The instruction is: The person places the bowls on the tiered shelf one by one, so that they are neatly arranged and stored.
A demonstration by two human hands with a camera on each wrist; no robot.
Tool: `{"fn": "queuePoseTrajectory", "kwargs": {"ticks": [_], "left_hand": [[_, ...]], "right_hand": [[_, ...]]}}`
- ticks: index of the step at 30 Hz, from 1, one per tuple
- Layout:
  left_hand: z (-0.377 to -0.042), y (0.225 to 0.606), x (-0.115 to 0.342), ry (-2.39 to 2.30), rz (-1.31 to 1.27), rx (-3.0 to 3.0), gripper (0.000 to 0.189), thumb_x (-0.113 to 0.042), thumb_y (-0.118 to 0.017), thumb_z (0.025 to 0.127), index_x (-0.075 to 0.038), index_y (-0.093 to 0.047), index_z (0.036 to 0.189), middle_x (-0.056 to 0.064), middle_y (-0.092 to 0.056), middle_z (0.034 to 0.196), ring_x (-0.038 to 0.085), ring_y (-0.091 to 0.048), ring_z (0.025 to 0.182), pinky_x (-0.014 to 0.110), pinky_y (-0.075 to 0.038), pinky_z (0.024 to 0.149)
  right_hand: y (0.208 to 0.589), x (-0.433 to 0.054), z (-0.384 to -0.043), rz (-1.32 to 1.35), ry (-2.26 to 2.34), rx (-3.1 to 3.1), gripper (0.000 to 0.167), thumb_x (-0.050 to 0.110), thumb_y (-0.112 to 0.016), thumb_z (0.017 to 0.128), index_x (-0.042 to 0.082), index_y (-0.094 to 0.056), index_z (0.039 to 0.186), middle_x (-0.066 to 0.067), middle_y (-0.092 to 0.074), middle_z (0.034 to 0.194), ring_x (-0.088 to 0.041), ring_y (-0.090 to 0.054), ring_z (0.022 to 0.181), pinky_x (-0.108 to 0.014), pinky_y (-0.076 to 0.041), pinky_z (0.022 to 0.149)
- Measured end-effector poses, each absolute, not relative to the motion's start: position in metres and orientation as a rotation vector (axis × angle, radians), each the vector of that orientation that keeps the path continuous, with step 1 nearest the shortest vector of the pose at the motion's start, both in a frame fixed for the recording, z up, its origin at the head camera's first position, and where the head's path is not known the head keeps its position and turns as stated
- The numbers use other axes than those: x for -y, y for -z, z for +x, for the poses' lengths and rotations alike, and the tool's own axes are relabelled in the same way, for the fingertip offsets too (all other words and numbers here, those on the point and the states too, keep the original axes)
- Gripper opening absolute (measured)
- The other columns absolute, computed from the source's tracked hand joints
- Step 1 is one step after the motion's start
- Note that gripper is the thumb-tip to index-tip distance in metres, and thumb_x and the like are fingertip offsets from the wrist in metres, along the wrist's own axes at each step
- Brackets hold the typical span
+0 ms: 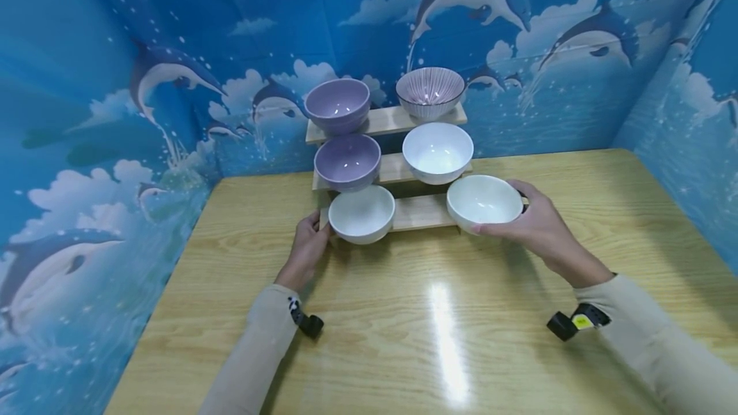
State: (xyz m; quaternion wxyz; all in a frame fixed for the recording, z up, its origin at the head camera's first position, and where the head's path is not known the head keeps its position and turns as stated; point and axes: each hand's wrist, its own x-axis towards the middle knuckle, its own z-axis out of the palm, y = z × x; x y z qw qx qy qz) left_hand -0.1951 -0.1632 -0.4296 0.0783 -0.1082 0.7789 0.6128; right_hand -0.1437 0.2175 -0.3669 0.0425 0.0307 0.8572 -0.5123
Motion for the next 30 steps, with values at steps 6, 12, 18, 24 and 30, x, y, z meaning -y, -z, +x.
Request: {"fn": "queuePoseTrajectory", "kwargs": {"ticks": [6, 12, 18, 24, 30], "left_hand": [[-0.195, 0.429, 0.164, -1.847, -0.322, -2.322, 0.058, -0.021, -0.055, 0.105, -0.002, -0.034, 0.155, 0.015, -0.046, 0.153, 0.023, -0.045, 0.139, 0.037, -0.038, 0.115], [-0.196, 0.431, 0.163, -1.853, -0.307, -2.335, 0.054, -0.019, -0.053, 0.106, 0.001, -0.036, 0.154, 0.018, -0.047, 0.152, 0.025, -0.044, 0.140, 0.038, -0.037, 0.116], [-0.196, 0.430, 0.163, -1.878, -0.295, -2.334, 0.053, -0.019, -0.054, 0.106, 0.002, -0.039, 0.152, 0.019, -0.051, 0.148, 0.025, -0.048, 0.137, 0.037, -0.039, 0.115], [-0.196, 0.431, 0.165, -1.893, -0.285, -2.325, 0.054, -0.017, -0.054, 0.105, 0.004, -0.037, 0.152, 0.020, -0.050, 0.149, 0.027, -0.048, 0.137, 0.038, -0.038, 0.115], [-0.196, 0.432, 0.165, -1.893, -0.280, -2.321, 0.055, -0.017, -0.055, 0.105, 0.004, -0.037, 0.152, 0.022, -0.049, 0.149, 0.029, -0.048, 0.137, 0.039, -0.038, 0.115]], "right_hand": [[0.365, -0.208, -0.146, 0.074, 1.561, -2.616, 0.122, 0.038, -0.095, 0.070, 0.000, -0.021, 0.158, -0.027, -0.040, 0.148, -0.044, -0.049, 0.125, -0.053, -0.049, 0.095], [0.364, -0.201, -0.148, 0.037, 1.550, -2.626, 0.117, 0.036, -0.096, 0.069, 0.001, -0.027, 0.156, -0.024, -0.043, 0.145, -0.042, -0.051, 0.123, -0.052, -0.050, 0.095], [0.363, -0.197, -0.150, 0.030, 1.543, -2.639, 0.119, 0.036, -0.096, 0.069, 0.000, -0.024, 0.158, -0.025, -0.043, 0.147, -0.043, -0.051, 0.124, -0.054, -0.050, 0.097], [0.363, -0.193, -0.151, 0.023, 1.561, -2.636, 0.121, 0.034, -0.096, 0.068, 0.000, -0.022, 0.158, -0.025, -0.041, 0.149, -0.043, -0.050, 0.125, -0.054, -0.050, 0.098], [0.363, -0.190, -0.150, 0.009, 1.579, -2.630, 0.118, 0.032, -0.096, 0.069, 0.000, -0.025, 0.157, -0.025, -0.042, 0.147, -0.043, -0.049, 0.125, -0.053, -0.049, 0.097]]}}
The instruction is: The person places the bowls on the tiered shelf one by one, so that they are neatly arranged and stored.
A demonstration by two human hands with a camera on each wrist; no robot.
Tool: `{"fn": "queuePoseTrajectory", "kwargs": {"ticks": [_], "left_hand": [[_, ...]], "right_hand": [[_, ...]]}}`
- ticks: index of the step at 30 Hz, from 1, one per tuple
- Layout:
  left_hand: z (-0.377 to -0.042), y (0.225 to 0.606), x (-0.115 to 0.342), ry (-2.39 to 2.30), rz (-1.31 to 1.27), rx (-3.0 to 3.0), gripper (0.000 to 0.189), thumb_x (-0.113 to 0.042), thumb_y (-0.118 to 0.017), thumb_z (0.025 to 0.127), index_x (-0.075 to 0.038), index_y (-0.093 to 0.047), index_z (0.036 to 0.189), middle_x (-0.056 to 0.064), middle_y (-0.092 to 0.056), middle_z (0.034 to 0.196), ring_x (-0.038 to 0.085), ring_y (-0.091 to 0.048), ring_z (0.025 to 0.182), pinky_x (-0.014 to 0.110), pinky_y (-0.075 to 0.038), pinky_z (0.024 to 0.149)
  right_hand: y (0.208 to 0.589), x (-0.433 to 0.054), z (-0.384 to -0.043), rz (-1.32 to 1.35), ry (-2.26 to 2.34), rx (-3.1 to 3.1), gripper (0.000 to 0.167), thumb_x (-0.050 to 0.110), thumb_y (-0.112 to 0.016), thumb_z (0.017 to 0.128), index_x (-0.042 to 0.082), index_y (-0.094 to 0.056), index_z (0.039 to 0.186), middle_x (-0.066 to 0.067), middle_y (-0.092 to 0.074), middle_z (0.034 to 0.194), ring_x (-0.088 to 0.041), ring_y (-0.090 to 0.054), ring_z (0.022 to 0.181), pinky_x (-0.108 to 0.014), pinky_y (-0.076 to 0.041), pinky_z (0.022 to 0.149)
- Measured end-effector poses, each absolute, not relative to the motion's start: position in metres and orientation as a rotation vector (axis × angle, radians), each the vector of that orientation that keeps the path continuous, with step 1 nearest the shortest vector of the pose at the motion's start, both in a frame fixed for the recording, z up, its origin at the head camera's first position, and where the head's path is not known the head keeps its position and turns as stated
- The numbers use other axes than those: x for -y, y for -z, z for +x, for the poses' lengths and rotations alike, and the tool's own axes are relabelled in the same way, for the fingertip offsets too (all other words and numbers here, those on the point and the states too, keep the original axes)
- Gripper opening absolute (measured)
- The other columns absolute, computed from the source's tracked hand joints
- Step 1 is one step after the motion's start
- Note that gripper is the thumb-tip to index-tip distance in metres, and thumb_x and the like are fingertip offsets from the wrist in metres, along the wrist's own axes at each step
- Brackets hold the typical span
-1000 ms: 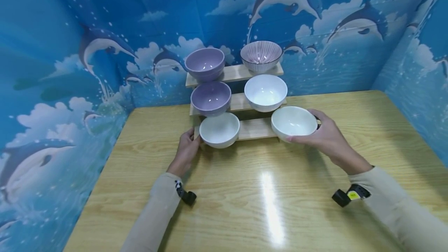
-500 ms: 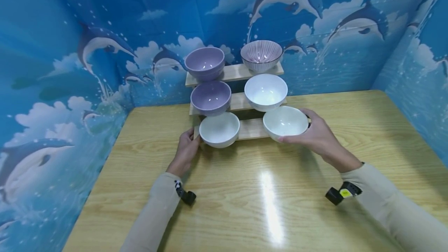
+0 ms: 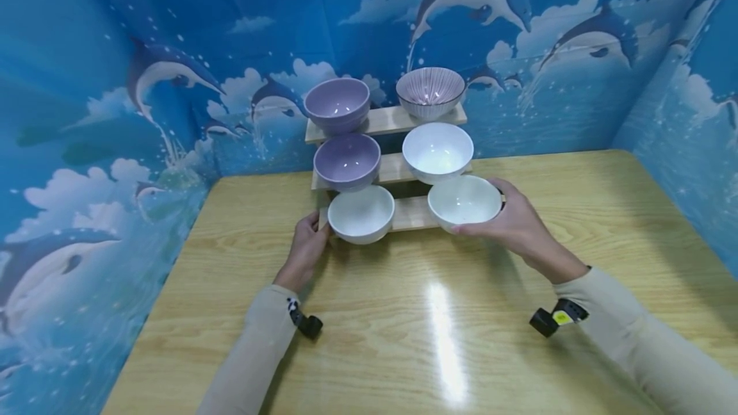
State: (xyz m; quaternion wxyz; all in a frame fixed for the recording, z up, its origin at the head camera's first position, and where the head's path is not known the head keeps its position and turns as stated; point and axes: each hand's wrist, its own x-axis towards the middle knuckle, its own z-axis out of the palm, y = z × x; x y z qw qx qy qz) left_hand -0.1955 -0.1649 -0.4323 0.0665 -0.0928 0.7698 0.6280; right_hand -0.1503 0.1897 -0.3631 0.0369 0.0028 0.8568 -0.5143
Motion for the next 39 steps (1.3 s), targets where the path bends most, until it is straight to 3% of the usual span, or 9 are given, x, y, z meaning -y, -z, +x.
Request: {"fn": "queuePoseTrajectory", "kwargs": {"ticks": [18, 33, 39], "left_hand": [[-0.196, 0.434, 0.165, -1.883, -0.292, -2.331, 0.056, -0.017, -0.054, 0.105, 0.004, -0.035, 0.154, 0.021, -0.045, 0.152, 0.029, -0.045, 0.140, 0.039, -0.037, 0.117], [-0.195, 0.433, 0.165, -1.897, -0.278, -2.324, 0.057, -0.016, -0.054, 0.105, 0.005, -0.033, 0.153, 0.023, -0.045, 0.152, 0.030, -0.044, 0.140, 0.039, -0.036, 0.117], [-0.195, 0.433, 0.166, -1.881, -0.278, -2.335, 0.057, -0.018, -0.054, 0.105, 0.005, -0.033, 0.154, 0.022, -0.044, 0.153, 0.030, -0.043, 0.141, 0.040, -0.034, 0.118]], "right_hand": [[0.365, -0.178, -0.152, 0.004, 1.601, -2.621, 0.119, 0.034, -0.096, 0.068, 0.002, -0.024, 0.157, -0.022, -0.041, 0.148, -0.041, -0.049, 0.126, -0.054, -0.049, 0.098], [0.369, -0.171, -0.156, -0.063, 1.643, -2.643, 0.108, 0.033, -0.097, 0.067, 0.003, -0.035, 0.151, -0.017, -0.049, 0.140, -0.038, -0.053, 0.122, -0.052, -0.052, 0.095], [0.368, -0.167, -0.155, -0.044, 1.609, -2.689, 0.113, 0.038, -0.097, 0.066, 0.001, -0.032, 0.152, -0.020, -0.047, 0.142, -0.039, -0.053, 0.122, -0.053, -0.052, 0.094]]}}
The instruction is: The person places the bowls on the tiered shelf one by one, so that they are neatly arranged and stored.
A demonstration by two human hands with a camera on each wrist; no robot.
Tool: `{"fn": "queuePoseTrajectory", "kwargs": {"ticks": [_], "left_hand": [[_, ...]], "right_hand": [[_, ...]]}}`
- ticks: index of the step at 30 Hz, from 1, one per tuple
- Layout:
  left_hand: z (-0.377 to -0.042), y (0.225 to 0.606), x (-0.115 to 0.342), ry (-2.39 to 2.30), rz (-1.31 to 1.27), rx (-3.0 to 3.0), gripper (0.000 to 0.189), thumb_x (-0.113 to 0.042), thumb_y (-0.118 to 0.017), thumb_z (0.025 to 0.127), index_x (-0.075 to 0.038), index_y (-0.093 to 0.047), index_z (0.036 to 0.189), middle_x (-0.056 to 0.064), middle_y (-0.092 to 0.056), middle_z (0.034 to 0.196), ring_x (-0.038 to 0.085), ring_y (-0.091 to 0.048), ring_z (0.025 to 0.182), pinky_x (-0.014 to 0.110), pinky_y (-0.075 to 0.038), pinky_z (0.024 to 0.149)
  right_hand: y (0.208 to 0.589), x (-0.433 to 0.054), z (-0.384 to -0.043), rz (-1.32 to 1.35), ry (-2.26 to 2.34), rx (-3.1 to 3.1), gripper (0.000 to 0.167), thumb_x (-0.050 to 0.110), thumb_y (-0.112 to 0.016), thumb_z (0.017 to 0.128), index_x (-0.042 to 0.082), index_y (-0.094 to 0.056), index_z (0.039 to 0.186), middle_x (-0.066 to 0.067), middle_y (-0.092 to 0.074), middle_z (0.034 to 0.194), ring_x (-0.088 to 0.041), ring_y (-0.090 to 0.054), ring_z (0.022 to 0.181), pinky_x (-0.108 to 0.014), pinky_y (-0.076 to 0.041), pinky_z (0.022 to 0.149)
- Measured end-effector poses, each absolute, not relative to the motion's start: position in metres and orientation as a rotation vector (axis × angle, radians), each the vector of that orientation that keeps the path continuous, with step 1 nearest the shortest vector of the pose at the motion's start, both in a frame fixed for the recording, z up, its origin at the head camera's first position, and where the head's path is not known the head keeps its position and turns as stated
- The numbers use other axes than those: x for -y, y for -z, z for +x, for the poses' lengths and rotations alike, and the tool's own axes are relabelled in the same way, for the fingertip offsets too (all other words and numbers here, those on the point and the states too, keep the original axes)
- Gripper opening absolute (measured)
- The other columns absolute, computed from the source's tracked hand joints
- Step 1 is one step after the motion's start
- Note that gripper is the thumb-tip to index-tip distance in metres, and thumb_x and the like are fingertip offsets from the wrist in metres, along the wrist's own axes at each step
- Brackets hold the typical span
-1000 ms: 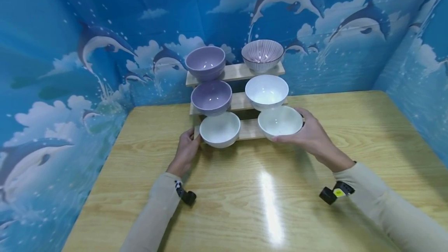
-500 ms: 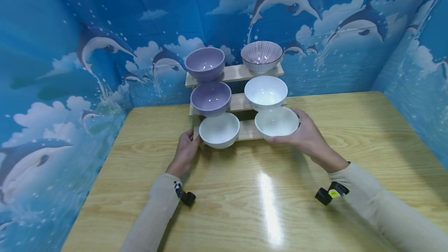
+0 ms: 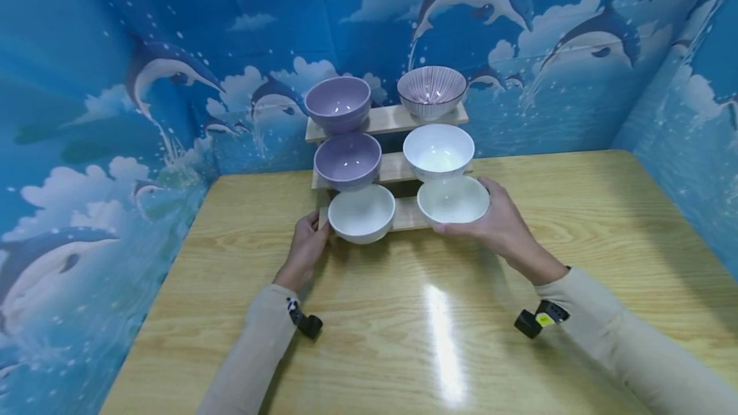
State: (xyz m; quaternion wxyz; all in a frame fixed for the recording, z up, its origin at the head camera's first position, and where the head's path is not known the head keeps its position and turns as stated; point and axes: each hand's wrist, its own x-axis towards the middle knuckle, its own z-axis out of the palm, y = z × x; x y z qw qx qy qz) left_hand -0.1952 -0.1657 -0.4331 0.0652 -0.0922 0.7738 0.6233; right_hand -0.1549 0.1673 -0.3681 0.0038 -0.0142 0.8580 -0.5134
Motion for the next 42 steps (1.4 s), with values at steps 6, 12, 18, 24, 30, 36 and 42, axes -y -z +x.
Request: {"fn": "queuePoseTrajectory", "kwargs": {"ticks": [6, 12, 18, 24, 30, 36, 42], "left_hand": [[-0.1966, 0.4343, 0.1659, -1.906, -0.270, -2.332, 0.056, -0.016, -0.054, 0.105, 0.006, -0.034, 0.153, 0.023, -0.046, 0.151, 0.029, -0.045, 0.140, 0.039, -0.036, 0.117], [-0.1970, 0.4340, 0.1665, -1.895, -0.273, -2.337, 0.057, -0.015, -0.055, 0.105, 0.005, -0.034, 0.153, 0.023, -0.044, 0.152, 0.030, -0.044, 0.141, 0.039, -0.036, 0.117], [-0.1968, 0.4330, 0.1657, -1.879, -0.279, -2.345, 0.057, -0.016, -0.055, 0.105, 0.005, -0.034, 0.154, 0.023, -0.043, 0.153, 0.030, -0.042, 0.142, 0.040, -0.035, 0.118], [-0.1970, 0.4325, 0.1641, -1.895, -0.267, -2.336, 0.056, -0.017, -0.055, 0.105, 0.004, -0.035, 0.153, 0.022, -0.045, 0.152, 0.030, -0.044, 0.140, 0.039, -0.035, 0.117], [-0.1961, 0.4323, 0.1647, -1.857, -0.293, -2.346, 0.058, -0.017, -0.055, 0.105, 0.002, -0.032, 0.155, 0.021, -0.042, 0.155, 0.029, -0.040, 0.143, 0.039, -0.033, 0.118], [-0.1956, 0.4311, 0.1646, -1.827, -0.301, -2.357, 0.060, -0.018, -0.054, 0.105, 0.001, -0.029, 0.157, 0.020, -0.038, 0.158, 0.029, -0.036, 0.146, 0.040, -0.031, 0.120], [-0.1946, 0.4311, 0.1640, -1.859, -0.296, -2.342, 0.058, -0.018, -0.054, 0.105, 0.002, -0.032, 0.155, 0.020, -0.044, 0.153, 0.028, -0.043, 0.141, 0.038, -0.035, 0.117]], "right_hand": [[0.3670, -0.1626, -0.1540, -0.043, 1.618, -2.700, 0.112, 0.038, -0.097, 0.067, 0.001, -0.033, 0.151, -0.020, -0.048, 0.140, -0.039, -0.053, 0.122, -0.053, -0.052, 0.095], [0.3667, -0.1604, -0.1537, -0.057, 1.624, -2.703, 0.111, 0.038, -0.097, 0.066, 0.000, -0.035, 0.150, -0.020, -0.049, 0.139, -0.039, -0.053, 0.121, -0.053, -0.052, 0.095], [0.3692, -0.1617, -0.1551, -0.065, 1.620, -2.707, 0.110, 0.039, -0.097, 0.066, 0.002, -0.036, 0.149, -0.018, -0.050, 0.138, -0.038, -0.054, 0.120, -0.052, -0.053, 0.094], [0.3704, -0.1626, -0.1561, -0.080, 1.628, -2.706, 0.110, 0.038, -0.097, 0.065, 0.002, -0.036, 0.149, -0.017, -0.050, 0.138, -0.037, -0.054, 0.120, -0.052, -0.053, 0.094], [0.3698, -0.1628, -0.1536, -0.065, 1.625, -2.693, 0.114, 0.039, -0.096, 0.067, 0.002, -0.031, 0.153, -0.019, -0.048, 0.141, -0.039, -0.053, 0.122, -0.053, -0.052, 0.095], [0.3712, -0.1619, -0.1533, -0.055, 1.653, -2.682, 0.116, 0.038, -0.097, 0.067, 0.002, -0.029, 0.154, -0.019, -0.047, 0.141, -0.038, -0.052, 0.122, -0.053, -0.052, 0.096], [0.3737, -0.1598, -0.1564, -0.073, 1.684, -2.675, 0.111, 0.036, -0.098, 0.065, 0.003, -0.035, 0.150, -0.017, -0.049, 0.138, -0.036, -0.054, 0.119, -0.050, -0.052, 0.094]]}}
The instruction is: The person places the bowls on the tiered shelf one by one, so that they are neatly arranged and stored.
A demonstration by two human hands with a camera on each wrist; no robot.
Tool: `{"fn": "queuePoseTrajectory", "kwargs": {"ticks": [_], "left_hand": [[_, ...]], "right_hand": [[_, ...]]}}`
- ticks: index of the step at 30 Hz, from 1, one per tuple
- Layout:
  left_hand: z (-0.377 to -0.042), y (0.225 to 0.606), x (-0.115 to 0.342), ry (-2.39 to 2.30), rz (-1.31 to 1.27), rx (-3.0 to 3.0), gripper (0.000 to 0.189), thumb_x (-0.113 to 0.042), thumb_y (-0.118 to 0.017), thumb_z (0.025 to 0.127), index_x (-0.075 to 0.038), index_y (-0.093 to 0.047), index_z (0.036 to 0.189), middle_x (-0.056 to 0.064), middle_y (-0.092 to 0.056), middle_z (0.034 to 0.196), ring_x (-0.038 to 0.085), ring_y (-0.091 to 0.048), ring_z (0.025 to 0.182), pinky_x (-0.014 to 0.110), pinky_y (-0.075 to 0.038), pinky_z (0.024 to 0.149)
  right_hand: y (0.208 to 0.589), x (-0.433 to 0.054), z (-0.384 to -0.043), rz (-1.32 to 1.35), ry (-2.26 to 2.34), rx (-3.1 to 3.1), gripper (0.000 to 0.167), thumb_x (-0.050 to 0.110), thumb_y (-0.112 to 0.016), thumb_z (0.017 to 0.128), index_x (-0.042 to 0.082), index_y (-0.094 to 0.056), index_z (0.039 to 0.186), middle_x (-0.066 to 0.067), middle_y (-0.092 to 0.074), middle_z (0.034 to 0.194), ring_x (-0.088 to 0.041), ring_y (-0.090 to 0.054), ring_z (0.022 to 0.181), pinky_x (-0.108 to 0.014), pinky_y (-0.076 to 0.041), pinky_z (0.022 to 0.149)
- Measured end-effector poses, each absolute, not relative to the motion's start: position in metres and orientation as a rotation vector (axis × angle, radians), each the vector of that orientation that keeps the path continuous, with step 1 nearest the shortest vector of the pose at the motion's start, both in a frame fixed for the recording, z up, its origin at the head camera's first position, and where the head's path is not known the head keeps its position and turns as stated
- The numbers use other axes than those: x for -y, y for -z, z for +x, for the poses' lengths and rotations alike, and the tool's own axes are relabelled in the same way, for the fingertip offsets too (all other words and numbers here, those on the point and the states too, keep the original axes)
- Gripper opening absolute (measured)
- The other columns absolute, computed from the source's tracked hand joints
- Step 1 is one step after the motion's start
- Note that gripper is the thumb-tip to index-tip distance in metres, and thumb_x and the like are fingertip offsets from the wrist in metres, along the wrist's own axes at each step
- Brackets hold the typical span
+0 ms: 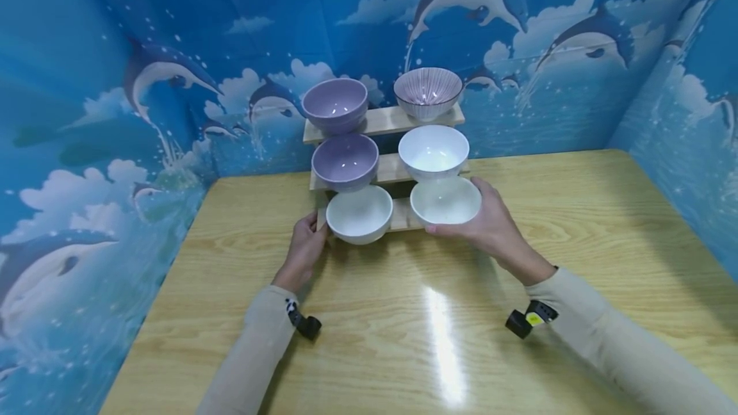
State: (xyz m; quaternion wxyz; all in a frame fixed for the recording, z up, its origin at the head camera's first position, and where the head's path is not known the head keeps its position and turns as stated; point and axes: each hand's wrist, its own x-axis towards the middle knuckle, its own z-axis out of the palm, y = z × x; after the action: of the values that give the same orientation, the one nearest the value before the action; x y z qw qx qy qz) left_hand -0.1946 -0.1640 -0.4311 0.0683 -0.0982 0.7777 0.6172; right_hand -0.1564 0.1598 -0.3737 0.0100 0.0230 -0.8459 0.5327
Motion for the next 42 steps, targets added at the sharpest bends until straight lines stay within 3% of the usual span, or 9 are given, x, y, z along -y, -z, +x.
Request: {"fn": "queuePoseTrajectory", "kwargs": {"ticks": [27, 36, 42], "left_hand": [[-0.197, 0.433, 0.165, -1.864, -0.304, -2.340, 0.056, -0.017, -0.054, 0.106, 0.003, -0.033, 0.154, 0.021, -0.043, 0.154, 0.028, -0.043, 0.141, 0.037, -0.037, 0.116], [-0.197, 0.432, 0.164, -1.912, -0.289, -2.321, 0.054, -0.016, -0.055, 0.105, 0.004, -0.037, 0.152, 0.022, -0.049, 0.149, 0.027, -0.049, 0.136, 0.037, -0.041, 0.113], [-0.198, 0.433, 0.165, -1.889, -0.304, -2.328, 0.055, -0.016, -0.055, 0.105, 0.004, -0.036, 0.153, 0.021, -0.045, 0.152, 0.028, -0.045, 0.139, 0.037, -0.039, 0.115]], "right_hand": [[0.380, -0.159, -0.152, 0.074, -1.701, 2.632, 0.121, 0.029, -0.098, 0.065, 0.004, -0.025, 0.156, -0.019, -0.044, 0.145, -0.039, -0.050, 0.126, -0.055, -0.049, 0.101], [0.382, -0.158, -0.154, 0.098, -1.706, 2.603, 0.117, 0.028, -0.098, 0.065, 0.006, -0.027, 0.156, -0.018, -0.044, 0.146, -0.039, -0.050, 0.126, -0.055, -0.050, 0.100], [0.384, -0.157, -0.157, 0.091, -1.685, 2.619, 0.118, 0.031, -0.099, 0.064, 0.007, -0.028, 0.156, -0.016, -0.045, 0.145, -0.037, -0.052, 0.124, -0.054, -0.051, 0.098]]}}
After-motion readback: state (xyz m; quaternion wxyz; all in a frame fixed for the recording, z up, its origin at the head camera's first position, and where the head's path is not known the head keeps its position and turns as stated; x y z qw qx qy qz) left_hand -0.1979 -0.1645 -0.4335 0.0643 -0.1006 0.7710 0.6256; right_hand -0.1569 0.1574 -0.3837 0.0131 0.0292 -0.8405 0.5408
